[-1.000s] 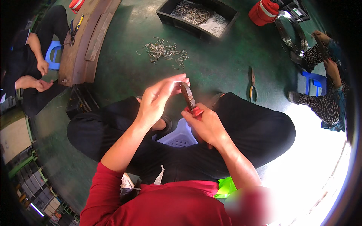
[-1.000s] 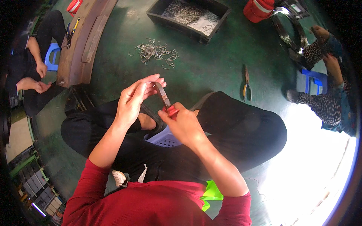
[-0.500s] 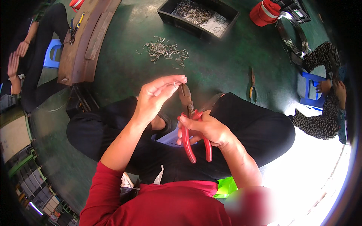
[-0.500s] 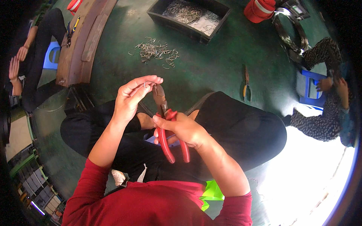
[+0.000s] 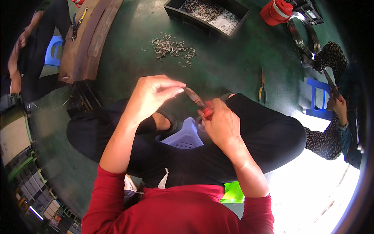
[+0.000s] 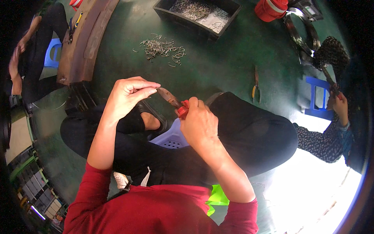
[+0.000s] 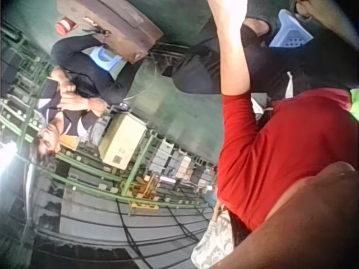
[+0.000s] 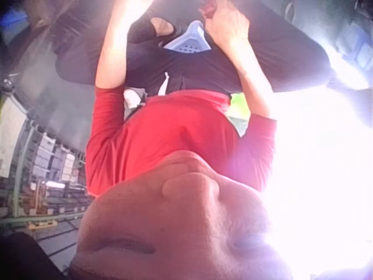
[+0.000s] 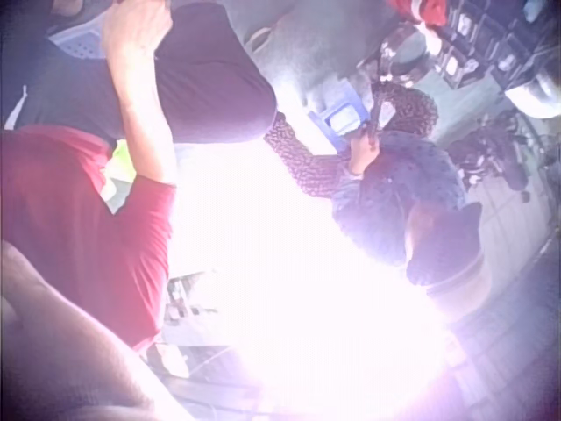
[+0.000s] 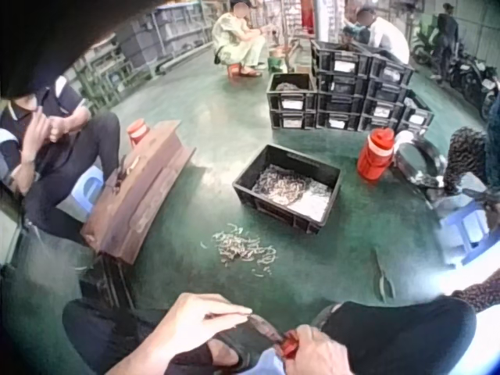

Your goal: The person sits on a low stool and repeatedly picks up small metal wire pieces from a pile on the floor. Using red-handled pliers, they cut each piece and drop the cut segments into a nearby black bin. The process is continuous and repetitive.

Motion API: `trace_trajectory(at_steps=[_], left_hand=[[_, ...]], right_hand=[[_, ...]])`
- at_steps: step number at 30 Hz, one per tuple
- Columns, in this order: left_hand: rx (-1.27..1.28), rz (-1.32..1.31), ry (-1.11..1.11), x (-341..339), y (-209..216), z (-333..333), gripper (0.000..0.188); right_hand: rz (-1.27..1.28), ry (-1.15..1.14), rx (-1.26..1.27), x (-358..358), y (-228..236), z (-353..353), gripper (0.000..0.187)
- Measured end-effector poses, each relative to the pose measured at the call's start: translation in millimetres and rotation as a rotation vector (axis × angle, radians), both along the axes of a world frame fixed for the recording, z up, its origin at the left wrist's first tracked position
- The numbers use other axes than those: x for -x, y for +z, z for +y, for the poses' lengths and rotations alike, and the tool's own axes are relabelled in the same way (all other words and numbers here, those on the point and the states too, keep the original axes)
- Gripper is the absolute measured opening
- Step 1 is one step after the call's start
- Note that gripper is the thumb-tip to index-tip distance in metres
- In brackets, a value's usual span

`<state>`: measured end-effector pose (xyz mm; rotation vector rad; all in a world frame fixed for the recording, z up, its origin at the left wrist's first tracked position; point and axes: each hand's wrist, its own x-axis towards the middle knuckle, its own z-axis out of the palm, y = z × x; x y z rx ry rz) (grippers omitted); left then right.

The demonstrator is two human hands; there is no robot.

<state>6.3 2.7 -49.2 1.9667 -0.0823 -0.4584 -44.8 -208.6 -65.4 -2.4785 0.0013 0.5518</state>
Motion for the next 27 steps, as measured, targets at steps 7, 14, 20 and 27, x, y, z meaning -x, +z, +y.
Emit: trace_trajectory(at_steps=[7,14,20,27], left_hand=[[0.102,0.142,0.23,-1,-3,3,0.013],[0.311,0.203,0.349,1,-5,1,0.012],[0.285,0.154,0.343,6,-6,-6,0.01],[0.267,0.114,0.328,9,-7,-11,0.01]], right_hand=[[-0.09,0.021,-0.091,1,-5,-2,0.033],[-0.273,0.106,0.018,4,-6,4,0.036],[-0.305,0.097,0.029,7,-7,5,0.035],[-0.261,0.07,0.059,8,-8,5,0.047]])
